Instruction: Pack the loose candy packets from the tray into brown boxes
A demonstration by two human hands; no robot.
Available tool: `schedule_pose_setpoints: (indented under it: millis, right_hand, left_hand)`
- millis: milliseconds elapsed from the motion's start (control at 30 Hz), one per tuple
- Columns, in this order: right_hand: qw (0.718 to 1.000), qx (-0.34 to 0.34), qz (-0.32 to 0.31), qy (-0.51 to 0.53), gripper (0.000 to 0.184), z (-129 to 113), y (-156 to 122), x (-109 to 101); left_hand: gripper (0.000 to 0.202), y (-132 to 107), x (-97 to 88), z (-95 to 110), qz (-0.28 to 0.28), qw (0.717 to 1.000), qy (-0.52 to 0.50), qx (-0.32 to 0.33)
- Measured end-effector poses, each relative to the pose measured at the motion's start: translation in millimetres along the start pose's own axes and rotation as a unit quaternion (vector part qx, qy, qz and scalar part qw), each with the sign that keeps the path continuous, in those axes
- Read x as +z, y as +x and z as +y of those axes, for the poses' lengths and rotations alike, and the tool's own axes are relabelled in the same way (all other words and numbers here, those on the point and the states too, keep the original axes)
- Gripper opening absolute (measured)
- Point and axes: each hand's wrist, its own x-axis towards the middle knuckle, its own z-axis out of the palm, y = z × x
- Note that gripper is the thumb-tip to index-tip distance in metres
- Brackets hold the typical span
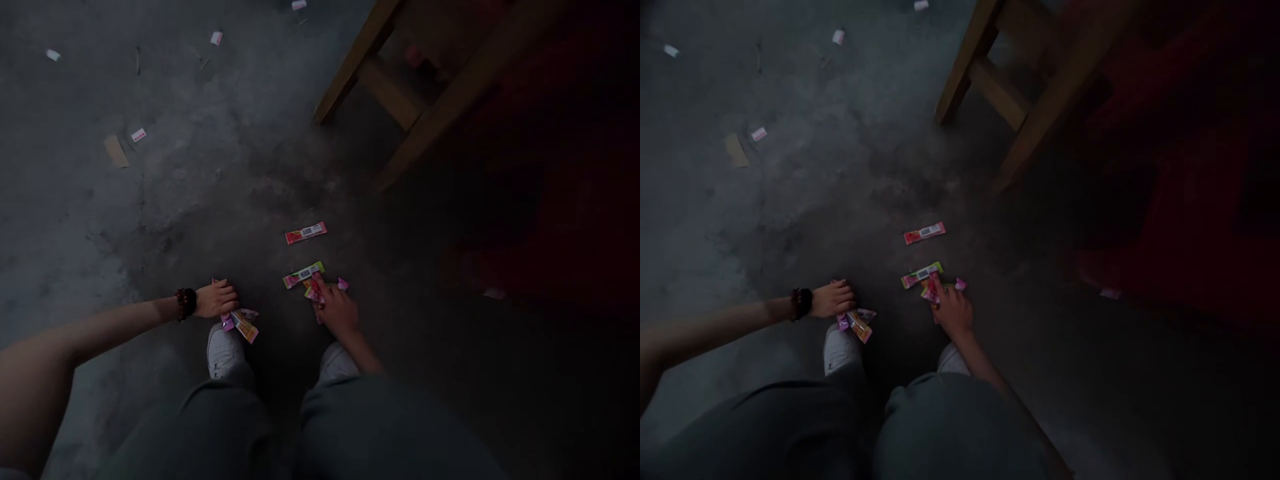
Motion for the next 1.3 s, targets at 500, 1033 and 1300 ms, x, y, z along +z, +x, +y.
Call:
schedule_pose_setpoints:
  millis: [500, 1033, 1300]
  right_hand:
    - [0.968, -0.176, 0.013, 0.177, 0.053, -2, 43, -32]
    - [0.938, -0.297, -0.171, 0.048, 0.031, -160, 4, -5]
    - [0.954, -0.241, -0.148, 0.104, 0.028, -119, 43, -74]
  left_hand:
    - [0.029, 174, -70.5, -71, 0.252, 0.865, -0.200, -0.384]
    - [0.022, 67, -115.1, -25, 0.285, 0.756, -0.362, -0.465]
    - [0.031, -7, -133.4, 37, 0.425, 0.419, -0.510, -0.620]
